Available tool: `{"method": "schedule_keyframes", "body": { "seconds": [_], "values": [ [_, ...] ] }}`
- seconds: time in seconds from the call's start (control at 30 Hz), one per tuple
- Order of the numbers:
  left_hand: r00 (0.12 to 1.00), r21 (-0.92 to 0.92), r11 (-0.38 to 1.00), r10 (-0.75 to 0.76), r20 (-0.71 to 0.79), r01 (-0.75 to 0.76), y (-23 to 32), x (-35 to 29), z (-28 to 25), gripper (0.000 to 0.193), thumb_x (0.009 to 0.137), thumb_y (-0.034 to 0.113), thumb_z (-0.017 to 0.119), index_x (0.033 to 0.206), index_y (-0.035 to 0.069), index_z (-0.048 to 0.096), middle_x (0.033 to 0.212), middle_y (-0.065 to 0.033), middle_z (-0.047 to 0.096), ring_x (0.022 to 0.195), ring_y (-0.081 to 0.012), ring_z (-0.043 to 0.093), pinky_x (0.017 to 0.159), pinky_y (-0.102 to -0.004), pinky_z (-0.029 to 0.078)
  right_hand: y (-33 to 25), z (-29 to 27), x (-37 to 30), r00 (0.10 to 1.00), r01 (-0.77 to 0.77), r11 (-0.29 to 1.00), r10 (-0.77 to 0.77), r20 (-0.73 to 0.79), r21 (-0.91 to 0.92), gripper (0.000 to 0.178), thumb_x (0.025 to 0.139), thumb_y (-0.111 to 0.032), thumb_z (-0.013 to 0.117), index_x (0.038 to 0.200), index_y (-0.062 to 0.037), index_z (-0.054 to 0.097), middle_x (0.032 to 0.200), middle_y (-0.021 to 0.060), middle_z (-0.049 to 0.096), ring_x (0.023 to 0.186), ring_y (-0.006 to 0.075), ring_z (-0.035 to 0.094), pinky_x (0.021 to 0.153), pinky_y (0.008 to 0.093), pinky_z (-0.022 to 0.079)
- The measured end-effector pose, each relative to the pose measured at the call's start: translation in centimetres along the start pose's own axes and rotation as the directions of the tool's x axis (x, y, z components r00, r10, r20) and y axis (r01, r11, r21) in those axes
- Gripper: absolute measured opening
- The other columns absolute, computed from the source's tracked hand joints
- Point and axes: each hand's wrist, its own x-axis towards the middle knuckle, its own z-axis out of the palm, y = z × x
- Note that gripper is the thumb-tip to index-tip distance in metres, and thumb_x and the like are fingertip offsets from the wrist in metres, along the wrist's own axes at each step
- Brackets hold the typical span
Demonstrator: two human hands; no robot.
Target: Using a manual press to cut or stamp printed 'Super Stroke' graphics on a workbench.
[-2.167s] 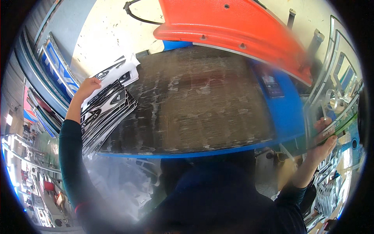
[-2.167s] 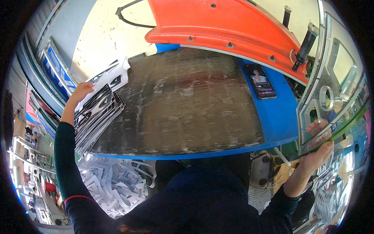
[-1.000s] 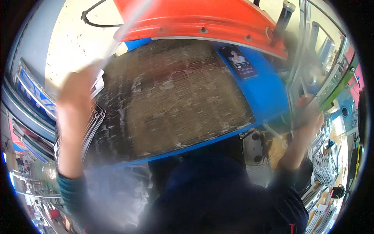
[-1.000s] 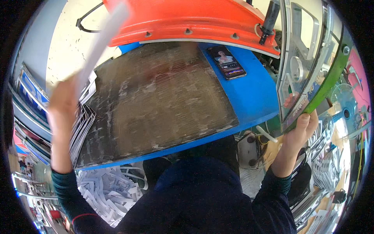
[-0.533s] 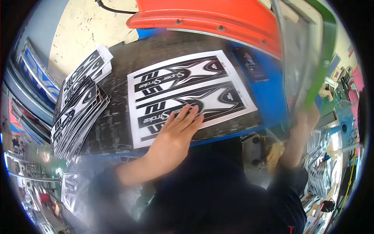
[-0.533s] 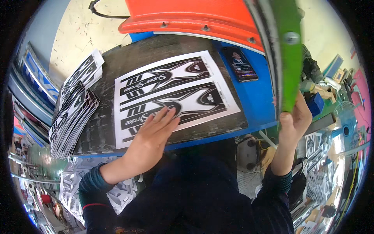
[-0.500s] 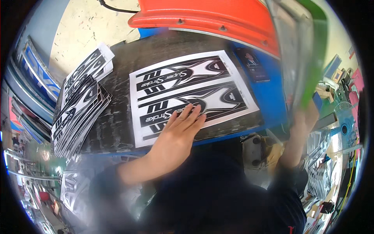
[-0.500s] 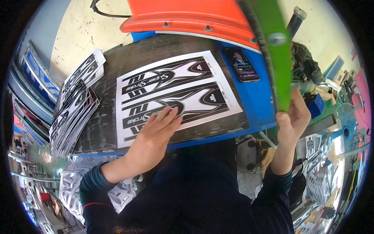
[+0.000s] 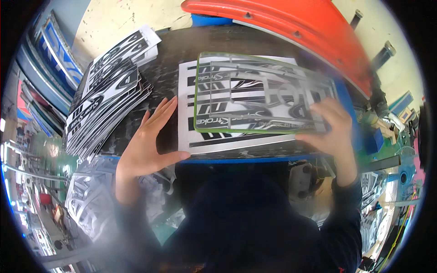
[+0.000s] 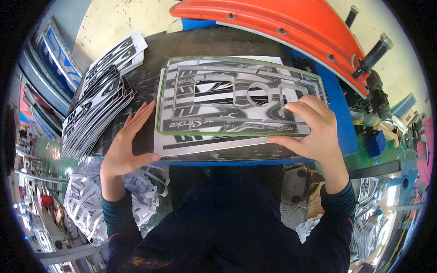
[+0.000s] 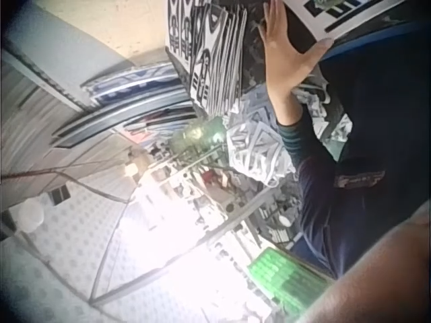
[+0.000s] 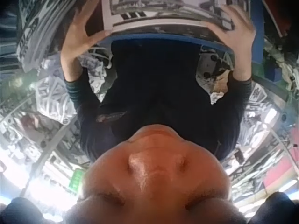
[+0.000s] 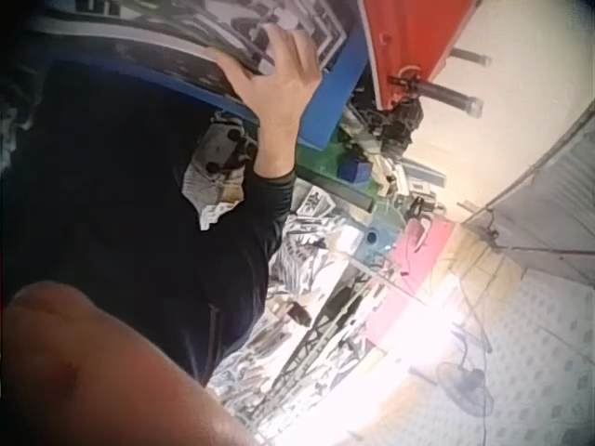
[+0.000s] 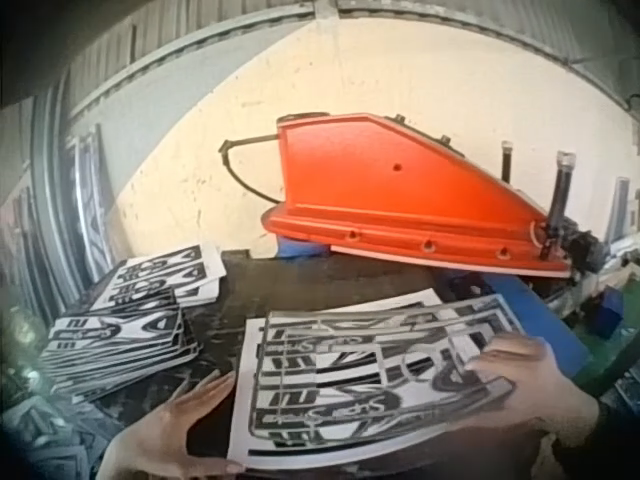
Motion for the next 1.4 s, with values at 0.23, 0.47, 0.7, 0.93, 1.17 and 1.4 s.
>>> {"method": "schedule_keyframes", "body": {
  "seconds": [0.23,0.47,0.7,0.93,1.17,1.4],
  "values": [
    [0.987,-0.144,0.979,0.135,-0.087,-0.146,-2.0,-0.6,0.5,0.107,0.057,0.036,0.086,0.144,0.000,0.036,0.149,-0.0182,0.037,0.143,-0.0329,0.025,0.114,-0.0536,0.014,-1.6,2.5,1.1,0.992,0.090,0.991,-0.098,0.083,0.099,0.060,0.052,-0.040,0.090,0.091,-0.0006,0.065,0.082,0.0106,0.059,0.072,0.0262,0.060,0.061,0.0335,0.049],
    [0.979,-0.163,0.969,0.165,-0.120,-0.183,-2.6,-0.8,0.9,0.102,0.056,0.030,0.089,0.141,0.000,0.042,0.147,-0.0172,0.040,0.142,-0.0331,0.028,0.114,-0.0539,0.015,-2.4,3.3,1.7,0.987,0.106,0.989,-0.117,0.107,0.104,0.060,0.052,-0.040,0.090,0.088,-0.0007,0.064,0.079,0.0091,0.057,0.070,0.0254,0.059,0.060,0.0333,0.049],
    [0.985,-0.126,0.979,0.151,-0.085,-0.161,-2.7,-0.7,0.8,0.098,0.054,0.025,0.088,0.138,-0.001,0.045,0.144,-0.0170,0.045,0.141,-0.0321,0.030,0.114,-0.0533,0.016,-2.7,3.4,1.7,0.986,0.103,0.991,-0.113,0.120,0.087,0.059,0.052,-0.040,0.090,0.087,-0.0013,0.063,0.079,0.0086,0.056,0.068,0.0245,0.057,0.058,0.0328,0.047],
    [0.984,-0.136,0.977,0.152,-0.088,-0.163,-3.0,-0.8,0.9,0.096,0.054,0.024,0.088,0.137,-0.002,0.046,0.143,-0.0182,0.045,0.141,-0.0321,0.031,0.114,-0.0537,0.016,-2.9,3.4,1.8,0.982,0.079,0.992,-0.095,0.164,0.100,0.059,0.052,-0.040,0.089,0.087,-0.0013,0.063,0.079,0.0086,0.057,0.068,0.0244,0.057,0.058,0.0330,0.048],
    [0.979,-0.154,0.970,0.174,-0.108,-0.189,-3.1,-0.7,0.9,0.095,0.054,0.024,0.088,0.136,-0.002,0.047,0.142,-0.0186,0.046,0.140,-0.0324,0.031,0.114,-0.0547,0.015,-2.8,3.5,1.6,0.982,0.090,0.993,-0.102,0.157,0.078,0.059,0.052,-0.041,0.090,0.087,-0.0017,0.063,0.079,0.0087,0.057,0.070,0.0247,0.058,0.060,0.0327,0.049],
    [0.983,-0.134,0.976,0.158,-0.094,-0.170,-3.0,-0.7,0.9,0.095,0.053,0.023,0.088,0.136,-0.002,0.047,0.143,-0.0186,0.045,0.140,-0.0328,0.032,0.114,-0.0546,0.015,-3.2,3.6,2.0,0.988,0.106,0.991,-0.114,0.100,0.079,0.058,0.052,-0.041,0.089,0.087,-0.0024,0.063,0.080,0.0082,0.058,0.070,0.0253,0.058,0.061,0.0331,0.049]
  ]
}}
